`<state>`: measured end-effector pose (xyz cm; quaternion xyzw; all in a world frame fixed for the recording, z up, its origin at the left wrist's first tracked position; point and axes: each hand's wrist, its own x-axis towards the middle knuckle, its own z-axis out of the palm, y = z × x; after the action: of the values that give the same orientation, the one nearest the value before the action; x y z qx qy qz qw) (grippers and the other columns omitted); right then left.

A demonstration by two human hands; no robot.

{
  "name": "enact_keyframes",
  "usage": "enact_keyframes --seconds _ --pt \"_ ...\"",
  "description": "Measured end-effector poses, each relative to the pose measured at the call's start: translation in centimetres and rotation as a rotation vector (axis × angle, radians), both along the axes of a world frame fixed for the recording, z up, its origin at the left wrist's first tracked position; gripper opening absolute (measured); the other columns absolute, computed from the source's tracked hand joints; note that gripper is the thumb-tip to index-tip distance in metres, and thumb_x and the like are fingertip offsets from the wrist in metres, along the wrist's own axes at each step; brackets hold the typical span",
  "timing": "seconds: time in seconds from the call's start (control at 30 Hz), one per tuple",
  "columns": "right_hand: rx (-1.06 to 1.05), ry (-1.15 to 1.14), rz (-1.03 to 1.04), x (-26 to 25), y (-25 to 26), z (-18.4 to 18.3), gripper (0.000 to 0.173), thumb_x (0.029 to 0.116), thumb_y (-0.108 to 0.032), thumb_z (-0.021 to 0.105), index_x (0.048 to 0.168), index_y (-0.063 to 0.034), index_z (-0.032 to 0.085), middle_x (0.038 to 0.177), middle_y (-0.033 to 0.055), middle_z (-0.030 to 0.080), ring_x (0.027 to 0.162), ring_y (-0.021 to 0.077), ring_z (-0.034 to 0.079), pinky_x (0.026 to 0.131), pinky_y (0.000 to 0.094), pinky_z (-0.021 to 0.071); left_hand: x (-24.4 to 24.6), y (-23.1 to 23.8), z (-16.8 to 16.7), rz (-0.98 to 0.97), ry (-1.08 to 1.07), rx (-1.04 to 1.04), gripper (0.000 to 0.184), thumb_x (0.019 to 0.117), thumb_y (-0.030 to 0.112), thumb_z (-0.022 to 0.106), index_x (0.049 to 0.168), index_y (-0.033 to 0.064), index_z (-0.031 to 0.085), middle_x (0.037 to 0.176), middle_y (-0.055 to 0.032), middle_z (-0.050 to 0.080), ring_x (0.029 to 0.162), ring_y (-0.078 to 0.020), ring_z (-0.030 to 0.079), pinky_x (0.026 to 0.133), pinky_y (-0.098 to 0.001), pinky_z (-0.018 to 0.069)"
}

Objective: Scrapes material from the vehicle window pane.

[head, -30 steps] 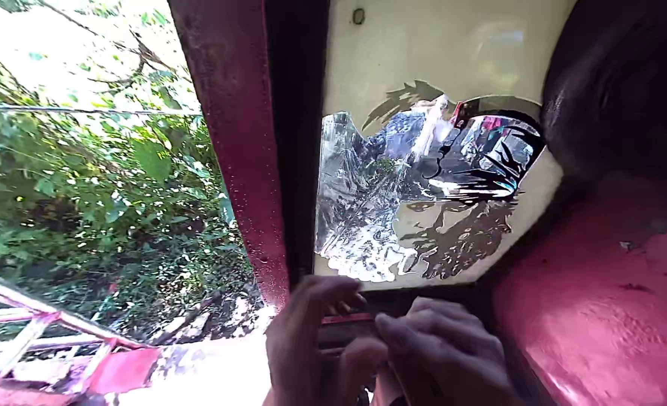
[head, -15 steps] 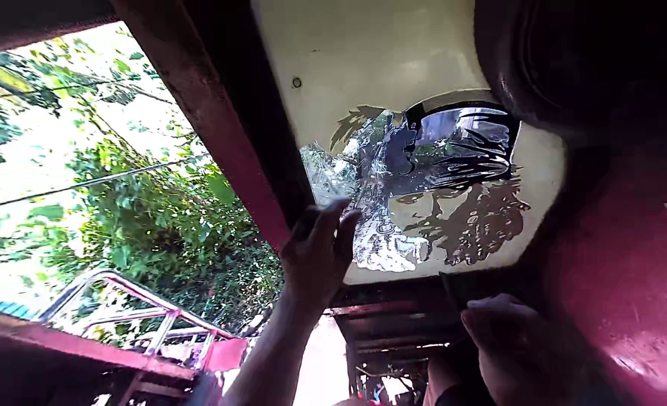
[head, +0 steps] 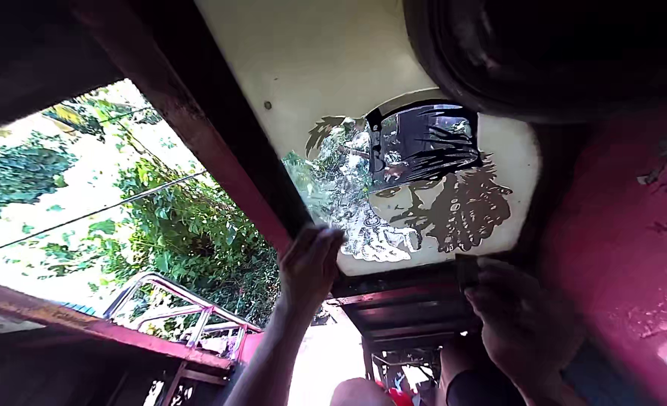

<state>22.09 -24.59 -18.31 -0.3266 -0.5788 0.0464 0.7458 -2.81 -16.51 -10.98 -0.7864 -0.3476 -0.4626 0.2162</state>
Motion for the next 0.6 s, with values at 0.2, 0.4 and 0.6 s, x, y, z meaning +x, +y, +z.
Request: enact_keyframes --seconds 0.2,0.4,0.6 --pt "0.206 -0.196 -0.210 0.6 5.1 6.9 0.013 0.0954 -0.014 0.065 0.098 -0.0044 0.074 0.083 0.0015 0.068 0.073 -0.0007 0.059 0.066 0.0135 0.0503 -6.6 -4.5 -13.0 0.215 0.105 -0.510 0.011 0.0902 0.011 0.068 0.090 0.0042 0.077 0.087 -0.0136 0.074 0.073 -0.0315 0.074 0.064 -0.0540 0.0600" --pt "0.555 -0.411 -0.484 0.0 10.4 10.0 0.012 0.0931 -0.011 0.065 0.092 -0.0054 0.075 0.088 0.0111 0.069 0.085 0.0225 0.064 0.076 0.0316 0.0499 -10.4 -5.9 -16.4 0.436 0.051 -0.883 0.023 0.0916 0.024 0.074 0.096 0.0014 0.077 0.100 -0.0190 0.075 0.087 -0.0407 0.072 0.078 -0.0639 0.0559" --pt "0.571 -0.482 -0.490 -0.1 11.8 9.7 0.011 0.0960 -0.011 0.065 0.096 -0.0049 0.074 0.095 0.0123 0.070 0.091 0.0238 0.064 0.082 0.0336 0.0504 -1.6 -4.3 -6.2 0.046 -0.185 -0.167 0.025 0.0952 0.021 0.065 0.111 0.0031 0.074 0.089 -0.0097 0.071 0.064 -0.0093 0.064 0.058 -0.0223 0.0544"
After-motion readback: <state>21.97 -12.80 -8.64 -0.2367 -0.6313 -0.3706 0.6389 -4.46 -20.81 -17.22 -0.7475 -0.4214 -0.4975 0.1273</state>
